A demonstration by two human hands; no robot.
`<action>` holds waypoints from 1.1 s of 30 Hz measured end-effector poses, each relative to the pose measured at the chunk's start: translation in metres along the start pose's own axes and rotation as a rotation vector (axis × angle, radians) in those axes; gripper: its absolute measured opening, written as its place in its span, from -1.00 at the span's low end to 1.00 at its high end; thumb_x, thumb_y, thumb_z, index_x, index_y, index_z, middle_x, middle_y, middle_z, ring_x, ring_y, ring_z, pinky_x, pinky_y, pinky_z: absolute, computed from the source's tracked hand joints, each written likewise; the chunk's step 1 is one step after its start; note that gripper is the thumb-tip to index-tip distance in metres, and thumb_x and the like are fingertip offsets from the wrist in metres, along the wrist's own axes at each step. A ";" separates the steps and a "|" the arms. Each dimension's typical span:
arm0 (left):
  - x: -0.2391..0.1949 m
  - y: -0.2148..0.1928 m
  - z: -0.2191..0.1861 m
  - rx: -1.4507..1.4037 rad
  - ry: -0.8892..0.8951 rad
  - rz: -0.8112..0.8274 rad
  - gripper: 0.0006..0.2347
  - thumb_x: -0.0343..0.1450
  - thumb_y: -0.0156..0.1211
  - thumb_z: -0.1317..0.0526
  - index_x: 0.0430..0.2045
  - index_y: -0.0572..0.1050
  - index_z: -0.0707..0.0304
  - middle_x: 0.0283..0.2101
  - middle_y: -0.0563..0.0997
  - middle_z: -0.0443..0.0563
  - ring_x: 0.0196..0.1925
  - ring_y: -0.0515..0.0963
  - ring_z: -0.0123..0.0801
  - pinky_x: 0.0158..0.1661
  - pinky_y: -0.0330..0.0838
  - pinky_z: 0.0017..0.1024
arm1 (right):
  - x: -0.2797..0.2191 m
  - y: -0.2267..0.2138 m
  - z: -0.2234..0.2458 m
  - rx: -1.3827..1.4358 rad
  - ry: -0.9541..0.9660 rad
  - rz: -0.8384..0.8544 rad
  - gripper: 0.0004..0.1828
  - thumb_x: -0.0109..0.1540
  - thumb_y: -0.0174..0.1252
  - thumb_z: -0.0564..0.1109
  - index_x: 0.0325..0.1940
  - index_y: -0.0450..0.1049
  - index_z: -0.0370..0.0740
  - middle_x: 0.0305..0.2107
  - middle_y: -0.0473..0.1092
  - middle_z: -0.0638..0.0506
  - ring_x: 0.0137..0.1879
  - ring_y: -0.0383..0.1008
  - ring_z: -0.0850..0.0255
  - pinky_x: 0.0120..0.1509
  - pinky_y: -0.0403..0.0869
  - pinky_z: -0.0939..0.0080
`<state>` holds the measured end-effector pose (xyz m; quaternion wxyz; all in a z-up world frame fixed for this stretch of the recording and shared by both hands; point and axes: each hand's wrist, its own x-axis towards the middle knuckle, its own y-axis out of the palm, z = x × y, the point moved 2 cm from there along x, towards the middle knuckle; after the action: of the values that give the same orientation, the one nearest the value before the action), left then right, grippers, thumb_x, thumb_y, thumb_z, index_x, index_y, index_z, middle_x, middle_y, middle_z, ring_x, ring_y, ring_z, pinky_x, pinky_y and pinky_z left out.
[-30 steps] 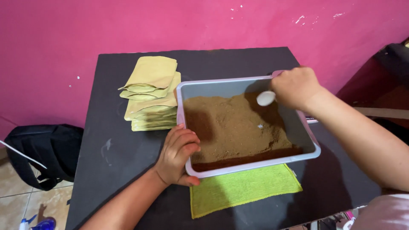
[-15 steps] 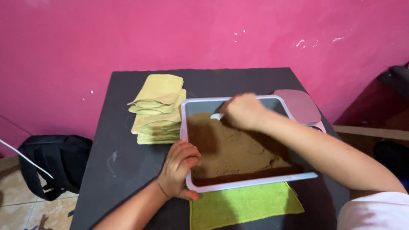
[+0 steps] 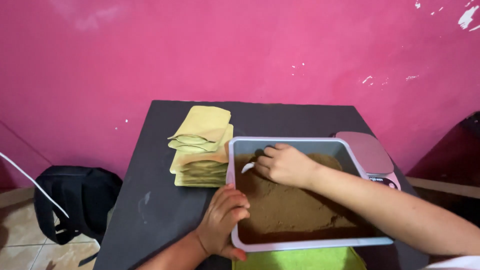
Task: The person uses a white plastic spoon to stir and level a brown powder inside a rectangular plastic container. The container sits on a green cloth on a black table, with a stack of folded cloths and a digital scale nearby. The person repeatedly scrapes the sides and flattens the surface of the powder.
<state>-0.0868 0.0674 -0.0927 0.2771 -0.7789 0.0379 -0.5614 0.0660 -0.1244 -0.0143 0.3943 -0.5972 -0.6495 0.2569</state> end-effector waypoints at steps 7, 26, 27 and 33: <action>0.007 -0.005 -0.008 -0.028 -0.016 0.000 -0.31 0.47 -0.44 -0.44 -0.23 0.38 0.29 -0.12 0.46 0.18 -0.03 0.50 0.06 0.25 0.18 0.17 | 0.010 -0.042 -0.014 -0.062 -0.096 0.094 -0.76 0.26 0.19 -0.03 -0.51 0.42 0.10 -0.57 0.36 0.25 -0.30 0.38 0.13 -0.34 0.26 0.11; 0.004 -0.007 -0.003 -0.031 0.024 0.002 -0.33 0.45 -0.42 -0.42 -0.25 0.38 0.28 -0.11 0.48 0.21 -0.04 0.51 0.08 0.20 0.25 0.18 | -0.048 -0.039 -0.049 -0.163 0.158 0.376 -0.85 0.17 0.27 -0.03 -0.50 0.50 0.17 -0.51 0.45 0.26 -0.32 0.49 0.15 -0.40 0.46 0.12; 0.001 -0.006 0.001 -0.015 0.018 0.025 -0.33 0.42 -0.37 -0.43 -0.24 0.39 0.27 -0.09 0.48 0.20 -0.02 0.51 0.09 0.21 0.24 0.22 | -0.038 -0.036 -0.044 -0.160 0.096 0.283 -0.81 0.20 0.24 -0.02 -0.51 0.45 0.16 -0.49 0.43 0.27 -0.34 0.45 0.16 -0.44 0.39 0.15; 0.000 -0.002 -0.001 0.004 0.009 0.022 -0.31 0.39 -0.38 -0.46 -0.29 0.41 0.26 -0.11 0.48 0.17 -0.01 0.52 0.07 0.23 0.24 0.21 | -0.101 0.000 -0.050 -0.168 0.115 0.476 -0.81 0.08 0.24 -0.08 -0.62 0.45 0.10 -0.55 0.48 0.22 -0.39 0.50 0.15 -0.41 0.40 0.11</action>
<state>-0.0885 0.0685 -0.0917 0.2848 -0.7753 0.0466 -0.5618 0.1042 -0.2300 -0.0070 0.3079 -0.7775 -0.4865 0.2531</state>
